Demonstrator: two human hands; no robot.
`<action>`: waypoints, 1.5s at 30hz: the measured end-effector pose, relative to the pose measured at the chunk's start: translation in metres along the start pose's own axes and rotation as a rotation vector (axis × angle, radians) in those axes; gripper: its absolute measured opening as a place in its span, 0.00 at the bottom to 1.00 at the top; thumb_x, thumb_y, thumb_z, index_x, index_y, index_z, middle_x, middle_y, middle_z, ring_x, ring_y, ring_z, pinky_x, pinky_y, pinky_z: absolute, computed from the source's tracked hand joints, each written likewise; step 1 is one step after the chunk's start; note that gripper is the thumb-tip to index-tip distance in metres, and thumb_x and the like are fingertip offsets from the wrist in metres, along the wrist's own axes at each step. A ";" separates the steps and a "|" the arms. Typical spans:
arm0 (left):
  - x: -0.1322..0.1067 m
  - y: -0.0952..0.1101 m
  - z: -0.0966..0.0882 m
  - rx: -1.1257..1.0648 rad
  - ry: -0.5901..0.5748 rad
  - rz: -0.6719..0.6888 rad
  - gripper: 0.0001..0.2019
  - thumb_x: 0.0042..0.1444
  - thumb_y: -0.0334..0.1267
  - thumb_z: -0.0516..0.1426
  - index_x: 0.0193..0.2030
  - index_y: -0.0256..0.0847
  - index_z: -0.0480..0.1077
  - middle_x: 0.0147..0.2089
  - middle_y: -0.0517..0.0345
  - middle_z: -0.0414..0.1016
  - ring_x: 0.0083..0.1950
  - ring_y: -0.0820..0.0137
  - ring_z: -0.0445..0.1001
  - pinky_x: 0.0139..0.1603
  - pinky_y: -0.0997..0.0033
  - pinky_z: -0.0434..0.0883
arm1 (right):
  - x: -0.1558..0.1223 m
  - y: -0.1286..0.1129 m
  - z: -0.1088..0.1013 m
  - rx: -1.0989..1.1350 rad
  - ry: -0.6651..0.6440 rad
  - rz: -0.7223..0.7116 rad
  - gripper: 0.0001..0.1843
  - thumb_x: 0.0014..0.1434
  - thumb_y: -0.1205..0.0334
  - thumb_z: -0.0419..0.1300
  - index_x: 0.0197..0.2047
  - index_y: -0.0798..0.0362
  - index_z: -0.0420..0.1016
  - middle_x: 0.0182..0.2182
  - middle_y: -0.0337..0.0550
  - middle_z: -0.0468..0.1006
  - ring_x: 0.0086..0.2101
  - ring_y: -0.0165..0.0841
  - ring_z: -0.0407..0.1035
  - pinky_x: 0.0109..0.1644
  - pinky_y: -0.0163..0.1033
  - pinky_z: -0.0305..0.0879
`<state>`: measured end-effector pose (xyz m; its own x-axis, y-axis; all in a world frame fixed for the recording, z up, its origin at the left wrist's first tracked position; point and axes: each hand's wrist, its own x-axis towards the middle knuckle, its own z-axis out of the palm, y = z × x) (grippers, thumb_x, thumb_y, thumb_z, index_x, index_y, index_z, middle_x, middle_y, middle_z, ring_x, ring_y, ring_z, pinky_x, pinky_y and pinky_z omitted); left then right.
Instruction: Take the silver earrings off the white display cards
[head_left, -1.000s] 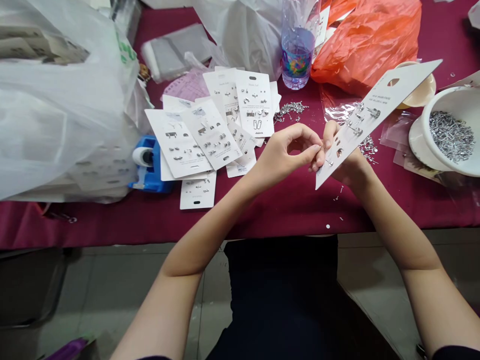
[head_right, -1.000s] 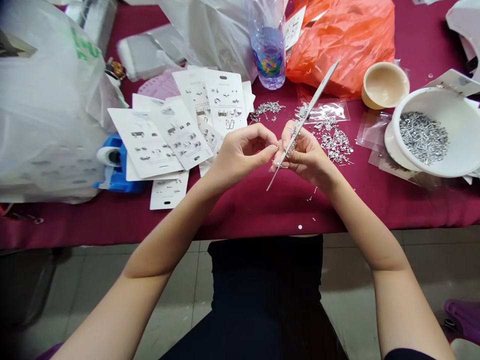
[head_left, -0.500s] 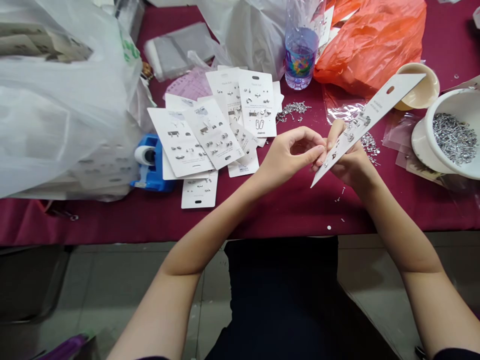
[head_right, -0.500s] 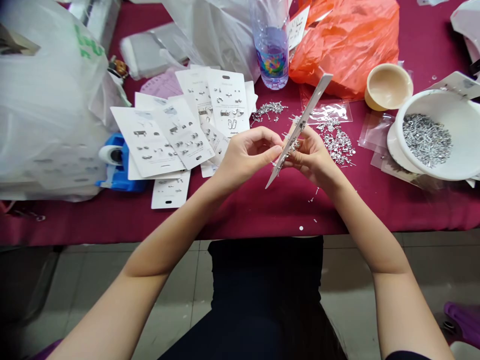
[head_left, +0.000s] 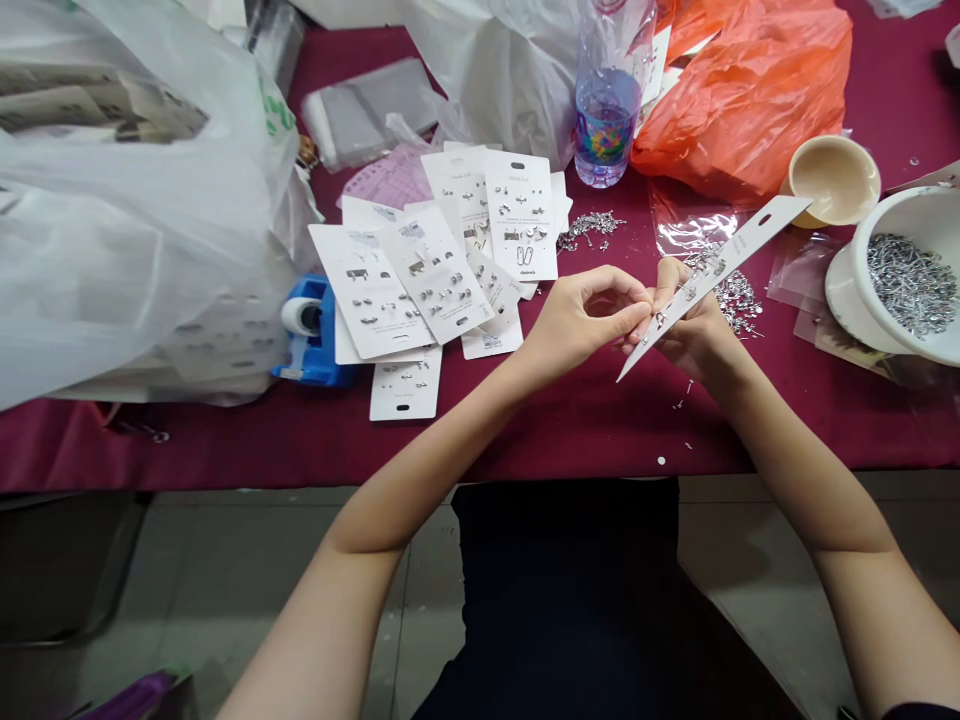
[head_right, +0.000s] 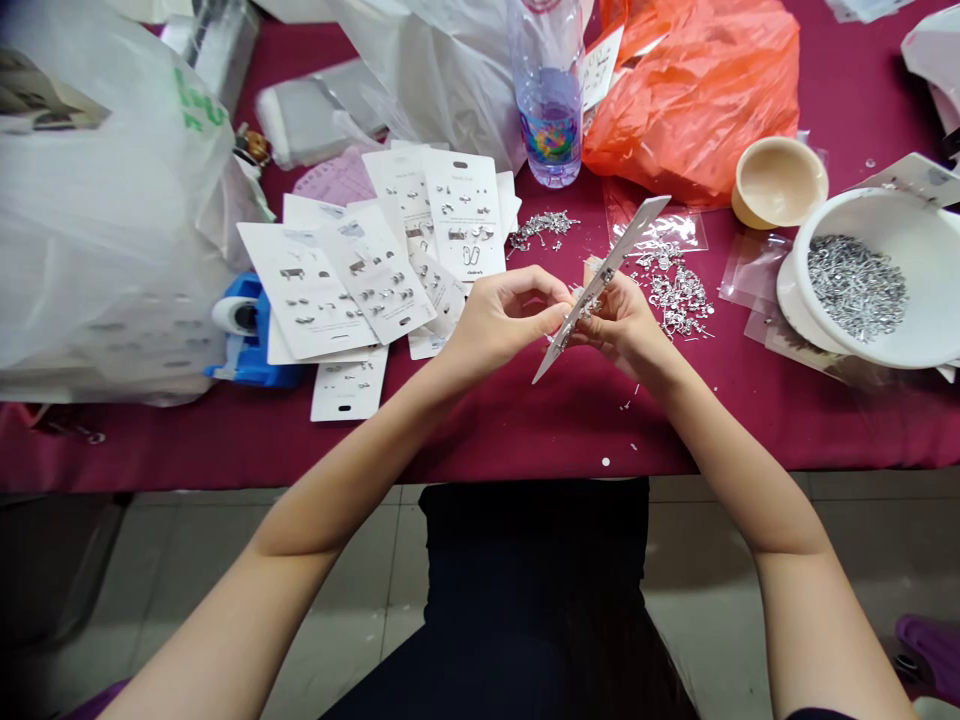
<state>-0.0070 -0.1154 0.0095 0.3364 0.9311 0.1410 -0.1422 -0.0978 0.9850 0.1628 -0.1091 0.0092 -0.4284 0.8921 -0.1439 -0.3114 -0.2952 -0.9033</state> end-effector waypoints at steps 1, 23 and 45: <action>0.000 0.000 0.000 0.003 0.002 0.001 0.20 0.52 0.54 0.69 0.34 0.38 0.73 0.30 0.58 0.77 0.31 0.73 0.76 0.34 0.71 0.75 | 0.000 0.000 0.000 0.000 -0.004 -0.002 0.35 0.34 0.54 0.83 0.31 0.47 0.60 0.23 0.28 0.75 0.22 0.29 0.74 0.30 0.37 0.81; 0.003 0.004 -0.004 0.025 -0.038 -0.007 0.18 0.52 0.51 0.69 0.34 0.39 0.72 0.33 0.59 0.78 0.33 0.74 0.77 0.37 0.72 0.75 | 0.000 -0.001 -0.002 -0.036 -0.080 -0.042 0.32 0.41 0.52 0.82 0.31 0.48 0.61 0.23 0.29 0.77 0.24 0.29 0.76 0.33 0.38 0.82; -0.001 0.000 0.005 -0.032 0.010 -0.016 0.19 0.52 0.52 0.69 0.33 0.37 0.74 0.30 0.58 0.77 0.30 0.75 0.75 0.33 0.72 0.74 | 0.000 -0.001 -0.003 0.026 -0.036 -0.006 0.34 0.36 0.59 0.83 0.31 0.49 0.60 0.23 0.27 0.76 0.23 0.28 0.75 0.32 0.35 0.80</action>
<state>-0.0030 -0.1182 0.0103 0.3294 0.9360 0.1242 -0.1668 -0.0718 0.9834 0.1661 -0.1081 0.0088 -0.4566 0.8811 -0.1231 -0.3356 -0.2987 -0.8934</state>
